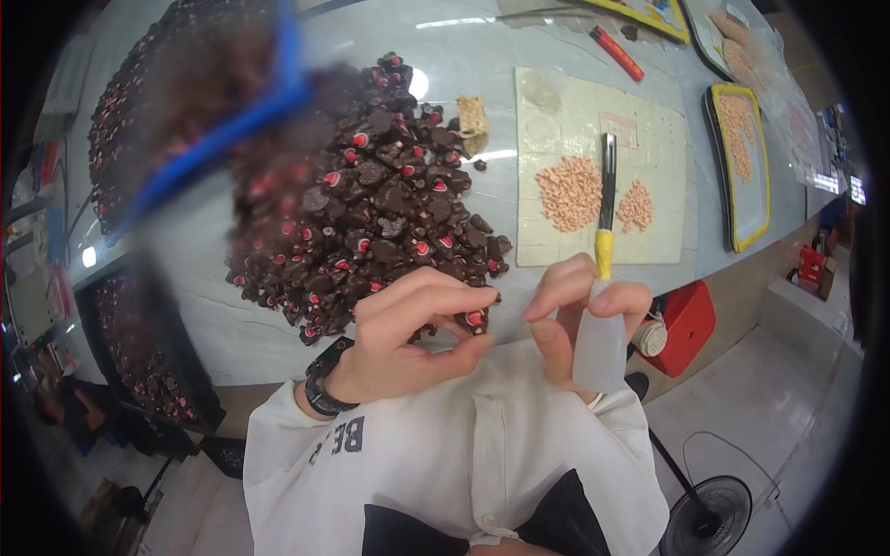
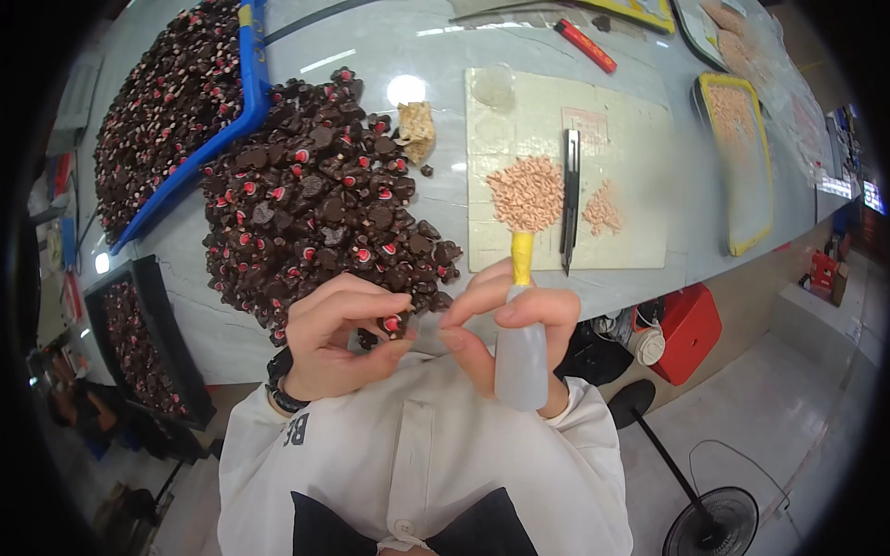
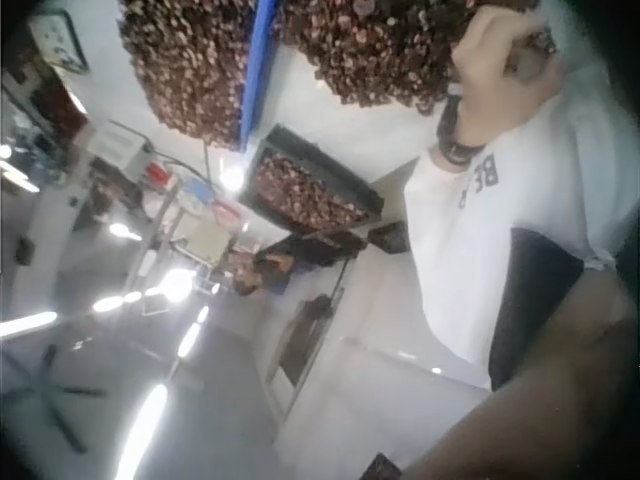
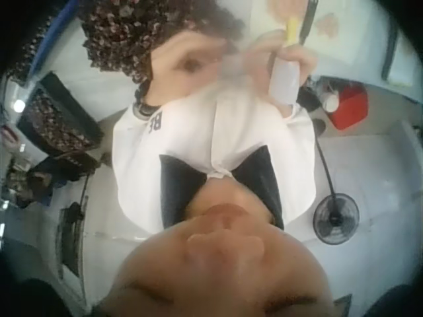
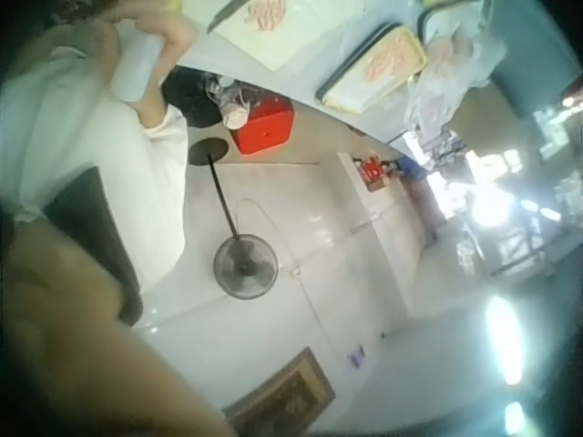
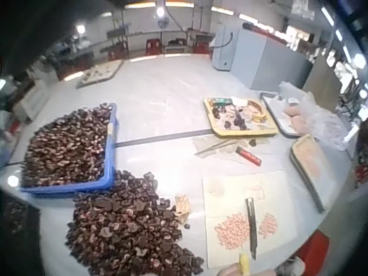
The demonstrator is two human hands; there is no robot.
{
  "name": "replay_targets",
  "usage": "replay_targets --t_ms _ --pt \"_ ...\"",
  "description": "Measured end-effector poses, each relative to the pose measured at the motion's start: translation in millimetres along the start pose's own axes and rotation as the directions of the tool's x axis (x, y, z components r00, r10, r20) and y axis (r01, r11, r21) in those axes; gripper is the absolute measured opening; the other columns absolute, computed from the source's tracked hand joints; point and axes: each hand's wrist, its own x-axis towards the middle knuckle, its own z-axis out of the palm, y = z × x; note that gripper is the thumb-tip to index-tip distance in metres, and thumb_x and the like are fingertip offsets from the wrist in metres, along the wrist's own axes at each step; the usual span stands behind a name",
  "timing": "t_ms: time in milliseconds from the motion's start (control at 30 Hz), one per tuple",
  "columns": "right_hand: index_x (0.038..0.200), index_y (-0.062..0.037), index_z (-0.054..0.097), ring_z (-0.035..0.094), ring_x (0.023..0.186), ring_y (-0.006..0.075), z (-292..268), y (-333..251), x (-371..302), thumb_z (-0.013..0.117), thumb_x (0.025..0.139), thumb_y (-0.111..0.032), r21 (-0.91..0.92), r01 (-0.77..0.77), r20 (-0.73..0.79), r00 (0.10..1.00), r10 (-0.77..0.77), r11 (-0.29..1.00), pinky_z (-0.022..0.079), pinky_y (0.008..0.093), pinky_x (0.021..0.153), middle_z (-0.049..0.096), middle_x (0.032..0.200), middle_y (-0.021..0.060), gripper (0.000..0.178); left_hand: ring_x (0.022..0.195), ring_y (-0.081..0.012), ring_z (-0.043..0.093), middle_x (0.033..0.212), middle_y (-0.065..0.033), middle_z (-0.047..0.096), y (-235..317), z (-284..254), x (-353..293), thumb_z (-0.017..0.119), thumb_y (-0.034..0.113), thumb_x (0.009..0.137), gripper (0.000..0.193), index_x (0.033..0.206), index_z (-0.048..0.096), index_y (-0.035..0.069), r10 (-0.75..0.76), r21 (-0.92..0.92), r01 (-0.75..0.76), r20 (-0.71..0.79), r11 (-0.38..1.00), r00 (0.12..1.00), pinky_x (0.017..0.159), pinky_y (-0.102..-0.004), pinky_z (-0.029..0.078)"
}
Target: Applying glue to heart-shaped objects and attaching small components.
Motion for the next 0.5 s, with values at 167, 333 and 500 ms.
replay_targets --t_ms 167,333,500 --pt "0.099 -0.0130 0.030 0.047 0.063 0.0192 -1 -1 -1 0.060 0.074 0.000 0.053 0.038 -0.081 0.996 -0.033 0.998 0.038 0.0284 0.062 0.058 0.073 0.0120 0.041 0.073 -0.0125 0.059 0.085 -0.0118 0.059 35 -51 15 0.068 -0.006 0.063 0.037 0.099 0.061 -0.001 0.020 0.076 -0.035 0.189 0.996 0.982 0.059 -0.0221 0.051" --pt "0.099 -0.0133 0.030 0.045 0.064 0.0179 7 -5 -1 0.056 0.080 -0.008 0.108 -0.019 -0.184 0.982 0.039 0.994 0.038 0.0271 0.060 0.055 0.068 0.0097 0.033 0.084 -0.0178 0.058 0.093 -0.0120 0.061 32 -152 50 0.058 0.003 0.074 0.031 0.105 0.056 -0.002 0.302 0.758 -0.004 -0.255 0.653 0.919 0.063 -0.0254 0.047" --pt "0.102 -0.0105 0.033 0.043 0.060 0.0162 1 3 -8 0.053 0.079 -0.008 0.023 0.025 -0.317 0.948 -0.016 0.999 0.036 0.0274 0.056 0.048 0.062 0.0062 0.030 0.086 -0.0137 0.055 0.107 -0.0071 0.055 24 -170 -3 0.053 0.000 0.078 0.028 0.106 0.055 0.002 -0.157 0.753 0.368 -0.340 0.545 0.927 0.066 -0.0232 0.046"
